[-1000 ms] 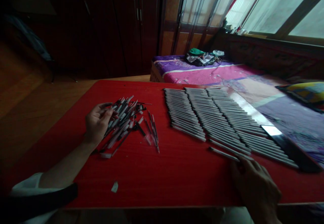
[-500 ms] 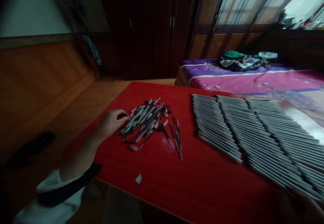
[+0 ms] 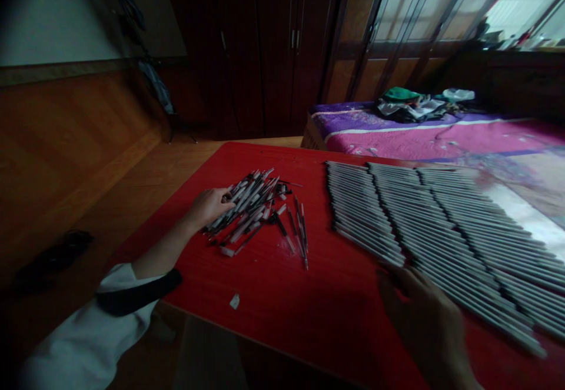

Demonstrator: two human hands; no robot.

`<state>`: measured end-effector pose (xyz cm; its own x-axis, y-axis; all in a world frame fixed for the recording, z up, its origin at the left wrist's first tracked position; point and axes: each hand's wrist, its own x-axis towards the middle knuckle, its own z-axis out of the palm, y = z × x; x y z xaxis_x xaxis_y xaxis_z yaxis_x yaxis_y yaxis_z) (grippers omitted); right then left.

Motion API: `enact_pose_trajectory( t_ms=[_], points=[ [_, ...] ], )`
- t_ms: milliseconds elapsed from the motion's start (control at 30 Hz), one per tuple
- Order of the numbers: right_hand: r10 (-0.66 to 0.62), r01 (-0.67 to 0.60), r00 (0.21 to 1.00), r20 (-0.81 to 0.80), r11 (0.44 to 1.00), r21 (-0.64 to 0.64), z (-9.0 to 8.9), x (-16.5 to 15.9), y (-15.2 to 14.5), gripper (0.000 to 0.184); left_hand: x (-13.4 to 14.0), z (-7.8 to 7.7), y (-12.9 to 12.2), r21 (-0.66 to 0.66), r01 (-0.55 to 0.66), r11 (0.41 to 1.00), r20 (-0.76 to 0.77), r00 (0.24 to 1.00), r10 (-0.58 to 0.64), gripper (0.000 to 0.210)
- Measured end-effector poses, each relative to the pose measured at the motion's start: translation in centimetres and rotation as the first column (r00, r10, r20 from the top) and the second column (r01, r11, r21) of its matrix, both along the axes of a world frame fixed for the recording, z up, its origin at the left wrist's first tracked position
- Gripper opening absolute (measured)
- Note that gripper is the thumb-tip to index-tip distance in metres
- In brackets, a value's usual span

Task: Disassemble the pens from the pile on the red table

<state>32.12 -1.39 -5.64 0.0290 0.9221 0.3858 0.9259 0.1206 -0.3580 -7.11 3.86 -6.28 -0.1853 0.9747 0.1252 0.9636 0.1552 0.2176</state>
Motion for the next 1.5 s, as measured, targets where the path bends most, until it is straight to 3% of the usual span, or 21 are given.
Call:
enact_pose_trajectory(
  t_ms=[33,100,233,333,400,467,567,667,767,900,1133,1233,1333,1433,1500],
  points=[
    [0.142,-0.14,0.99,0.023,0.986,-0.093,-0.4,-1.2,1.4,0.024,0.1,-0.1,0.1,-0.003,-0.001,1.0,0.007,1.0,0.001,0.02],
    [0.266,-0.249,0.962,0.063,0.947,-0.203,-1.0,-4.0,4.2,0.026,0.3,-0.2,0.2,-0.002,-0.008,1.0,0.025,1.0,0.008,0.02],
    [0.323,-0.27,0.932,0.163,0.921,-0.282,-0.9,-9.6,7.3,0.031,0.9,0.5,0.2,0.047,-0.042,0.998,0.118,0.992,0.036,0.024],
    [0.319,-0.239,0.92,0.226,0.917,-0.32,-0.9,-12.3,7.7,0.032,2.2,1.3,0.8,0.13,-0.021,0.991,0.326,0.945,-0.022,0.028],
    [0.328,-0.246,0.916,0.23,0.914,-0.323,-1.4,-13.2,7.6,0.028,3.6,1.4,1.5,0.2,0.031,0.979,0.512,0.849,-0.131,0.031],
    [0.348,-0.275,0.916,0.2,0.907,-0.32,-1.9,-13.5,7.5,0.023,5.3,1.1,2.2,0.271,0.047,0.961,0.675,0.702,-0.225,0.032],
    [0.361,-0.31,0.923,0.134,0.903,-0.297,-2.2,-13.4,7.5,0.019,7.6,0.3,2.7,0.332,0.039,0.943,0.784,0.544,-0.298,0.032],
    [0.32,-0.275,0.937,0.141,0.923,-0.267,-2.0,-12.8,7.6,0.026,8.6,-0.6,2.5,0.336,0.016,0.942,0.832,0.463,-0.304,0.03],
    [0.31,-0.245,0.928,0.204,0.925,-0.292,-1.8,-12.6,7.7,0.033,8.8,-1.3,2.0,0.346,-0.024,0.938,0.849,0.435,-0.302,0.028],
    [0.335,-0.254,0.923,0.191,0.9,-0.353,-1.9,-13.3,7.6,0.027,9.0,-1.5,1.6,0.359,-0.033,0.933,0.861,0.396,-0.318,0.027],
    [0.251,-0.22,0.968,0.006,0.859,-0.462,-1.9,-14.3,7.8,0.019,9.3,-1.5,1.7,0.283,0.036,0.959,0.95,0.128,-0.285,0.032],
    [0.215,-0.264,0.964,-0.157,0.847,-0.462,-2.0,-13.9,8.4,0.017,9.3,-1.6,1.8,0.237,0.023,0.971,0.972,0.0,-0.237,0.033],
    [0.211,-0.418,0.855,-0.474,0.821,-0.388,-2.3,-13.2,9.0,0.016,9.2,-1.6,2.0,0.224,-0.012,0.975,0.967,-0.121,-0.223,0.033],
    [0.075,-0.485,0.63,-0.773,0.815,-0.317,-2.5,-12.6,9.5,0.015,9.1,-1.4,1.9,0.215,-0.042,0.976,0.95,-0.223,-0.218,0.031],
    [-0.049,-0.496,0.452,-0.891,0.816,-0.296,-2.6,-12.3,9.7,0.024,9.0,-1.3,1.9,0.197,-0.046,0.979,0.937,-0.285,-0.202,0.029]
  ],
)
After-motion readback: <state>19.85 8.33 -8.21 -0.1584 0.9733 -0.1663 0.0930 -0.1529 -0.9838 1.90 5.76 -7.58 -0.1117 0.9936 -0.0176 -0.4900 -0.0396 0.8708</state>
